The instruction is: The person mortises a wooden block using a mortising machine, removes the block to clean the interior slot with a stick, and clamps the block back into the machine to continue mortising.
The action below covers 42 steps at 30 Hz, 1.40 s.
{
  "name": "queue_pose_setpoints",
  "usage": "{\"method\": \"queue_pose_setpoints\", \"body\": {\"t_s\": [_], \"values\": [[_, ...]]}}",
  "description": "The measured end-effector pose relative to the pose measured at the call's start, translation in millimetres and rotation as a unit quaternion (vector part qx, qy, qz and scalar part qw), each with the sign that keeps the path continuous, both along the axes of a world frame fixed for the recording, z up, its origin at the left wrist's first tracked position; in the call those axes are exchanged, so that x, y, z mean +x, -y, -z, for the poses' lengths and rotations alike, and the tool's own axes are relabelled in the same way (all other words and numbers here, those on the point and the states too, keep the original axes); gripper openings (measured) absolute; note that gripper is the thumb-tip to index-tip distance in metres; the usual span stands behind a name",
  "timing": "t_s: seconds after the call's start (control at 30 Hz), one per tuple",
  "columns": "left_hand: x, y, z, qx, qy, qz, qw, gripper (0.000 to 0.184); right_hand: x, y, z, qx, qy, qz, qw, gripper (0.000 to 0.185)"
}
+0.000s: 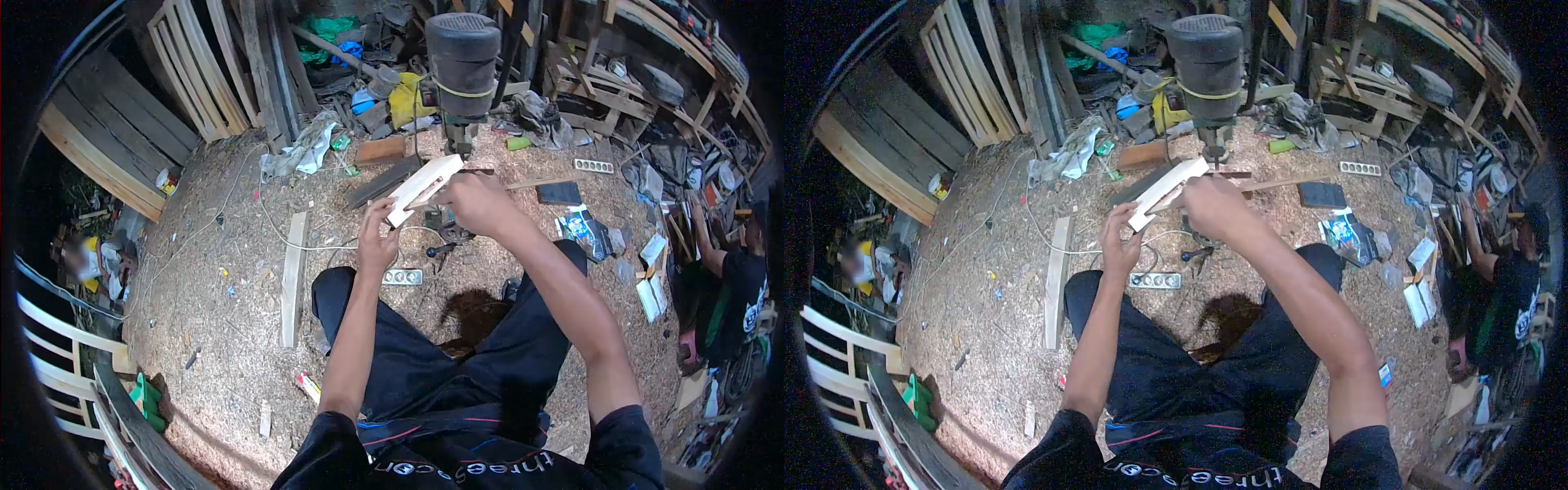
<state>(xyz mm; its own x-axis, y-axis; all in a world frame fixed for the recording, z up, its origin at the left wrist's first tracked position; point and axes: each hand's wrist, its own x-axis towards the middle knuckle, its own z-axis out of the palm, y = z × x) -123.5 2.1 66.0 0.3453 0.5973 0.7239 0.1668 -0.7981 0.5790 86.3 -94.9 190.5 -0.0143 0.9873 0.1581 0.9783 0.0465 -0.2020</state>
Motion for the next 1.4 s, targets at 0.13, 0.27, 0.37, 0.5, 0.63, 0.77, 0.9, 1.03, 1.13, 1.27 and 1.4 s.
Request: {"method": "queue_pose_setpoints", "body": {"t_s": [0.13, 0.27, 0.37, 0.5, 0.63, 0.77, 0.9, 1.03, 1.13, 1.27, 1.4], "values": [[9, 10, -13, 0.017, -0.014, -0.001, 1.0, 0.039, 21, 0, 1, -0.009, -0.106, -0.007, 0.994, 0.028], [10, 4, -2, 0.008, -0.029, 0.008, 1.0, 0.04, 44, 2, 3, -0.042, -0.058, 0.053, 0.996, 0.03], [12, 5, -5, -0.01, -0.011, 0.014, 1.0, 0.04, 77, 5, 3, -0.032, -0.084, 0.043, 0.995, 0.026], [12, -3, 3, -0.004, -0.007, -0.003, 1.0, 0.04, 64, 9, 5, -0.004, -0.141, 0.0, 0.99, 0.032], [9, -7, 7, -0.033, 0.005, -0.011, 0.999, 0.039, 54, 4, 22, 0.047, -0.12, -0.016, 0.991, 0.03], [6, -13, 7, -0.039, 0.012, 0.001, 0.999, 0.039, 55, 13, 10, 0.018, -0.115, -0.024, 0.993, 0.03], [0, 0, 1, -0.038, -0.054, 0.018, 0.998, 0.042, 40, 17, 3, 0.008, -0.072, -0.065, 0.995, 0.029], [7, 1, 2, -0.07, -0.012, 0.063, 0.995, 0.042, 27, 28, -14, 0.008, -0.044, -0.061, 0.997, 0.031], [10, 6, 3, -0.081, -0.002, 0.084, 0.993, 0.041, 26, 30, -11, 0.018, -0.038, -0.059, 0.997, 0.033], [9, 10, -9, -0.047, -0.038, 0.069, 0.996, 0.04, 31, 38, -23, 0.016, -0.027, -0.04, 0.999, 0.031], [15, 10, -7, -0.089, 0.01, 0.116, 0.989, 0.038, 27, 35, -7, 0.016, -0.022, -0.023, 0.999, 0.024]]}}
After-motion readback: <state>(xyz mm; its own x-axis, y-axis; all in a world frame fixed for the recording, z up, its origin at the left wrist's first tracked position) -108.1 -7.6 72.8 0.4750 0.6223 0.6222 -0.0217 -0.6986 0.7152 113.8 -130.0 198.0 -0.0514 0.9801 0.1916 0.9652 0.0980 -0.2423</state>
